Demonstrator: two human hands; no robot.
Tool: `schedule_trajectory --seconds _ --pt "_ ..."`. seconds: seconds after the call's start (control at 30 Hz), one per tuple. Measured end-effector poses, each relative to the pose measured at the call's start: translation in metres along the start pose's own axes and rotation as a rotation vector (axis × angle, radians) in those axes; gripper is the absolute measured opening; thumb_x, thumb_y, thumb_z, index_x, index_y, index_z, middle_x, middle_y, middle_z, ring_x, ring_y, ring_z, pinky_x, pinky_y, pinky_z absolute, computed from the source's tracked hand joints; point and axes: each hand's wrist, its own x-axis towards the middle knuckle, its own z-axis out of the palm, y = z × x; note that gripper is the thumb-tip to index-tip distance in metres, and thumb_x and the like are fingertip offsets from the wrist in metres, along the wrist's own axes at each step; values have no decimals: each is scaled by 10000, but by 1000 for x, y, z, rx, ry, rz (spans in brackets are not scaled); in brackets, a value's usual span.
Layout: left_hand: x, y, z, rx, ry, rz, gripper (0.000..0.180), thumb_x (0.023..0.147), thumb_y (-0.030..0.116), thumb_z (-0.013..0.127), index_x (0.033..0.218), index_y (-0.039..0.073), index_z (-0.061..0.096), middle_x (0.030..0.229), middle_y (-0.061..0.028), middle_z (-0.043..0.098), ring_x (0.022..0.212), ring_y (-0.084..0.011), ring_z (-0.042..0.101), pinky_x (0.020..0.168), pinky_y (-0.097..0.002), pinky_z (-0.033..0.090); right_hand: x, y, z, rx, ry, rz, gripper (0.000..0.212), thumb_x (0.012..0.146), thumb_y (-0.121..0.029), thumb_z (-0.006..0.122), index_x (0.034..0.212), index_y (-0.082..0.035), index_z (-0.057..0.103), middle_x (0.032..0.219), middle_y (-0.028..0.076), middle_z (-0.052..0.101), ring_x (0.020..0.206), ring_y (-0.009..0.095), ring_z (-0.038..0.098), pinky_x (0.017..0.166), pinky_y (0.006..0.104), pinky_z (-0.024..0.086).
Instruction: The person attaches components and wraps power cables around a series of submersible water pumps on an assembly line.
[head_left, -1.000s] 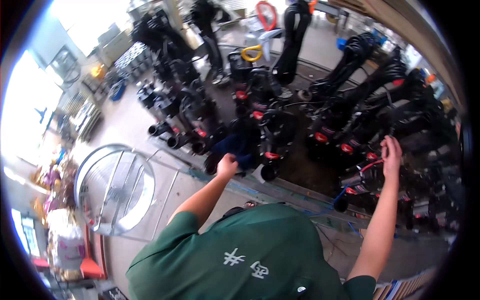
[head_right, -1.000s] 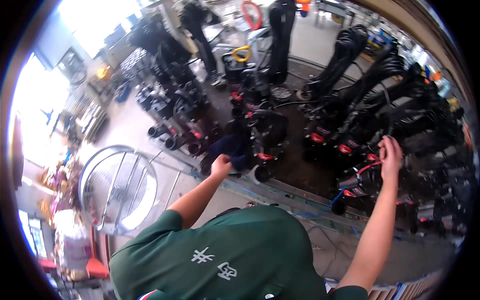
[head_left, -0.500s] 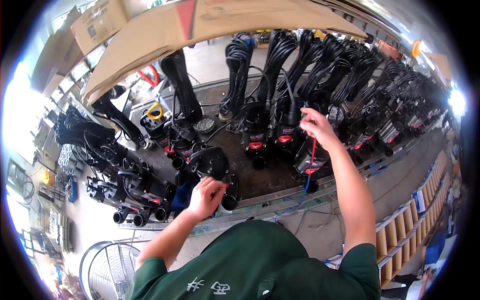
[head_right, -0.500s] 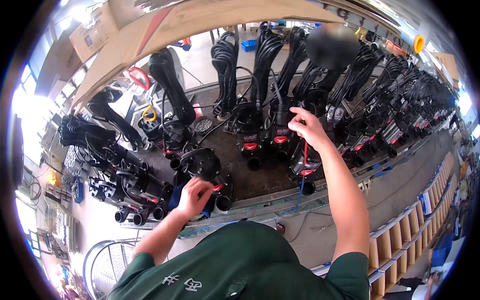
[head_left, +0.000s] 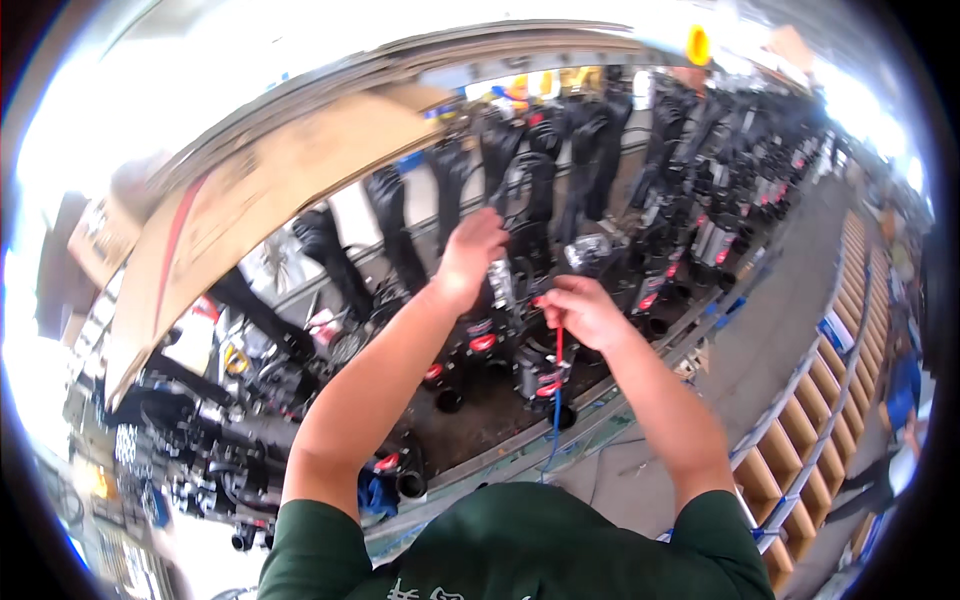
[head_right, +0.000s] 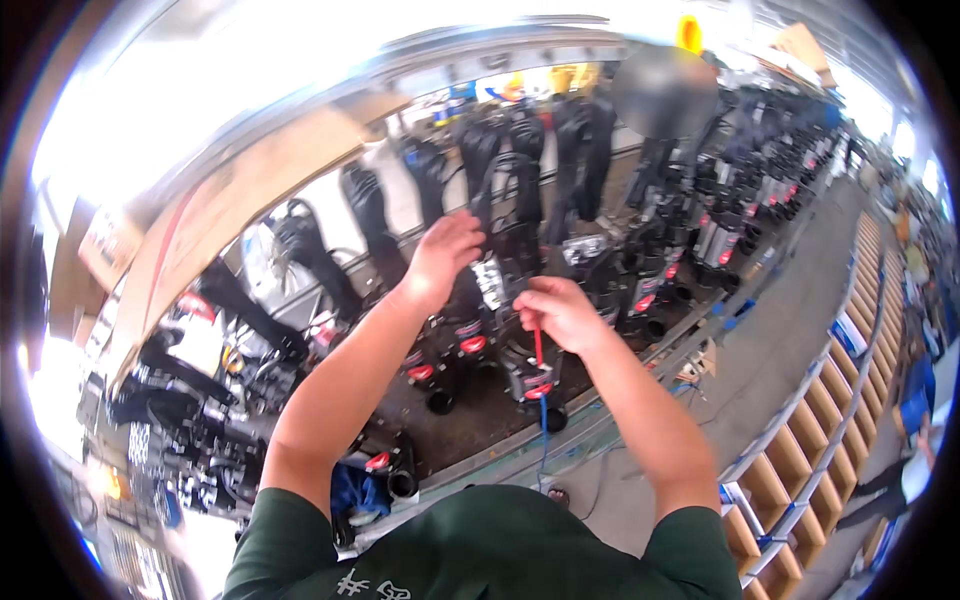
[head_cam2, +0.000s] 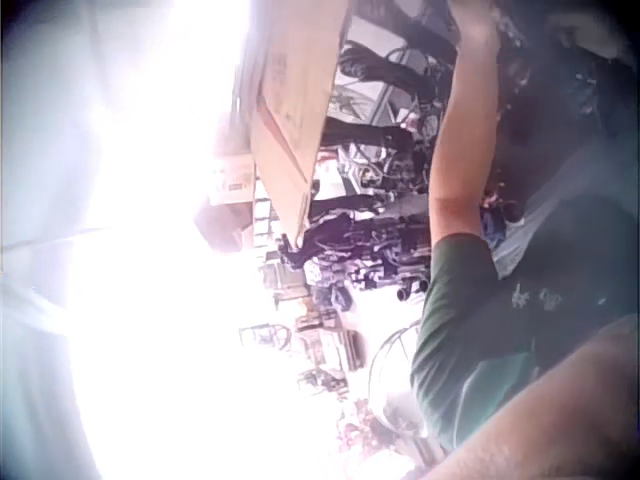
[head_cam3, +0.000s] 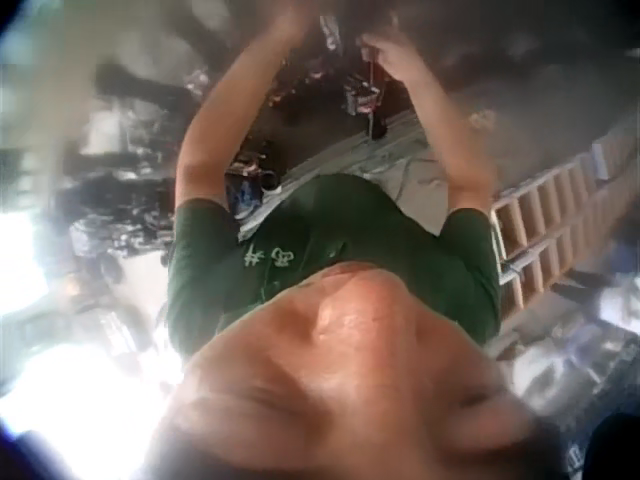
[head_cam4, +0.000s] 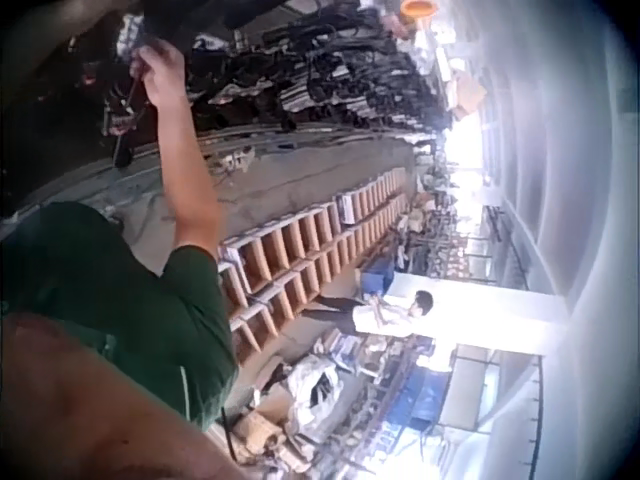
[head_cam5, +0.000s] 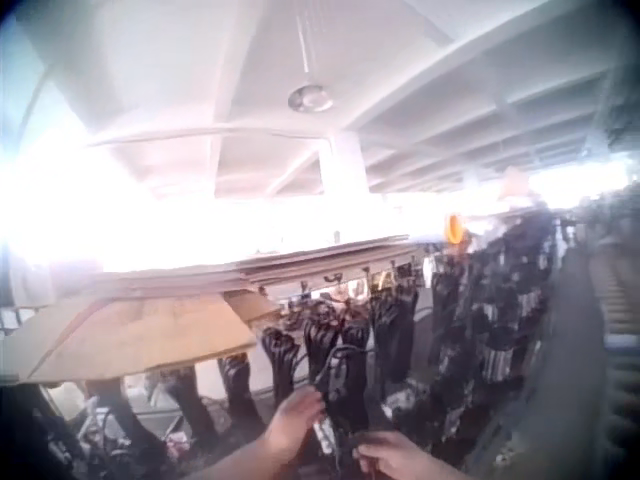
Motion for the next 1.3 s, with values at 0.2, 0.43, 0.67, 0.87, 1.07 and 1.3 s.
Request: schedule_trajectory --seconds 0.2,0.43,0.67,0.87,1.07,1.3 --pt "125 -46 -22 -282 201 -172 702 1030 642 428 1474 111 542 1501 -115 555 1447 -282 447 1199 -421 347 -9 -6 -11 25 18 -62 234 901 -82 727 1082 -36 586 823 68 660 622 152 590 546 296 466" --pt "198 -46 -79 -214 575 -320 817 1034 682 379 1631 133 284 1629 -33 401 1384 -293 513 1154 -480 419 7 9 -13 89 -120 -81 354 929 -79 700 1238 -16 540 825 89 644 521 129 554 451 273 422" --pt "180 -108 -137 821 691 -153 390 1014 343 583 1264 54 658 1202 -171 706 1028 -341 679 878 -467 554 53 15 12 -44 -42 -221 359 941 -91 700 1261 -29 549 821 54 635 495 97 523 424 252 375" --pt "109 -125 -124 752 553 -20 270 1039 265 521 1055 10 610 864 -89 648 727 -210 593 655 -351 476 108 55 25 -126 231 -333 258 966 -150 686 1176 -42 583 815 23 626 553 77 497 489 259 375" --pt "5 -91 -85 916 413 101 232 1040 232 547 911 39 552 751 -24 516 645 -137 458 605 -324 389 95 41 16 -77 226 -185 191 950 -135 669 1100 -63 577 797 27 628 617 82 527 503 264 390" --pt "-44 -27 -34 141 83 -323 356 1050 427 596 904 103 609 795 3 612 540 -83 494 468 -243 379 105 53 15 -229 170 -388 359 939 -80 700 1250 1 538 957 68 646 795 119 631 704 286 518"
